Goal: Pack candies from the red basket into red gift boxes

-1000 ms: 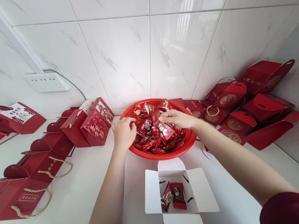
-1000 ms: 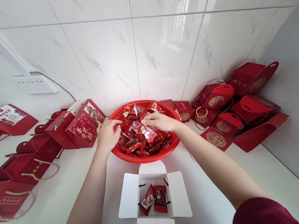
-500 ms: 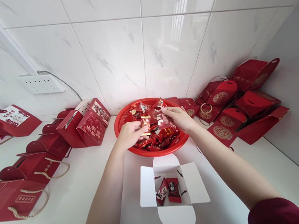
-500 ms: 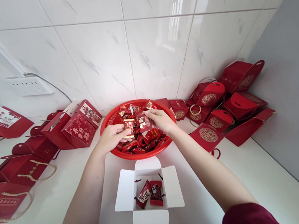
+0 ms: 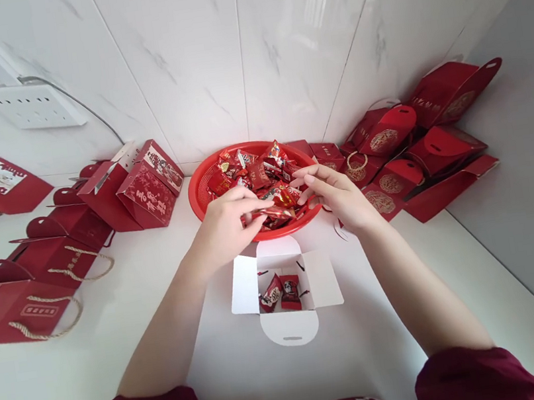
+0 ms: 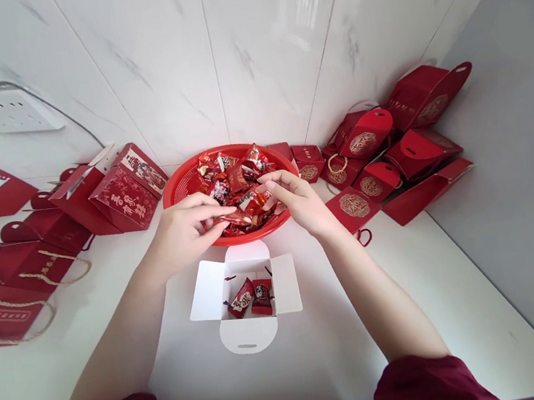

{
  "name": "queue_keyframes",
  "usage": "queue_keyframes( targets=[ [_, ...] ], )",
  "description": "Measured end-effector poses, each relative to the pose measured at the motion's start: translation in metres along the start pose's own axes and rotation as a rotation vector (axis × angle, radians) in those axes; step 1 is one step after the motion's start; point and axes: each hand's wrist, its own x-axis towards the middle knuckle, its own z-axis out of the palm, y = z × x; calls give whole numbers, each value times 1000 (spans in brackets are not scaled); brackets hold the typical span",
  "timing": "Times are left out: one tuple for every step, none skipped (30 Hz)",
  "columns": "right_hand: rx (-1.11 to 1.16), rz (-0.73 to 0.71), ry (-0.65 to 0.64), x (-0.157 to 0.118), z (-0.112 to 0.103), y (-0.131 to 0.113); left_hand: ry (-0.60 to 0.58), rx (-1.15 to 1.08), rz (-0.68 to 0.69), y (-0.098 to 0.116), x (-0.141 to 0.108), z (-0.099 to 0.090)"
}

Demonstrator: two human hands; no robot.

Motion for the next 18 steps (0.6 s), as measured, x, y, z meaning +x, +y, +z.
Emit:
queue_keyframes(
  targets=[
    [-7, -15, -1, -6, -1, -3, -25, -9, 30, 4, -8, 2],
    [-15, -27, -3, -11, -3, -5, -50, -23, 51, 8, -16, 4],
    [-26, -34, -8, -16, -4, -8, -73, -37, 60, 12, -25, 6],
    [-37, -39, -16, -21, -4, -9, -92, -52, 59, 15, -33, 8],
    [-47, -43, -28, -25, -5, -10, -106, -67, 46, 18, -41, 10],
    [-55, -48, -43, -28, -5, -11, -124, -87, 20, 20, -47, 13],
    [-58, -54, -60, -30, -5, -12, -147, -110, -13, 21, -53, 15],
    [-56, -59, -75, -32, -5, -11, -176, -128, -46, 21, -57, 16],
    [-52, -63, -86, -34, -5, -11, -205, -130, -73, 20, -60, 18],
    [-48, -64, -93, -34, -5, -10, -222, -104, -88, 18, -62, 20],
    [-47, -61, -100, -35, -5, -8, -233, -45, -86, 14, -63, 21],
    [-53, -59, -104, -36, -5, -6, -238, 38, -65, 10, -64, 22],
    [-67, -57, -108, -37, -5, -5, -241, 123, -32, 6, -65, 23],
    [-86, -59, -113, -38, -5, -3, -250, 189, 2, 2, -66, 23],
    [-110, -63, -125, -40, -4, -3, -261, 223, 29, -2, -67, 23],
    [-138, -66, -146, -42, -4, -3, -263, 223, 42, -5, -69, 22],
    [-169, -70, -176, -45, -3, -3, -248, 197, 40, -7, -72, 22],
    [-204, -74, -216, -49, -2, -5, -209, 153, 20, -10, -75, 21]
  ],
)
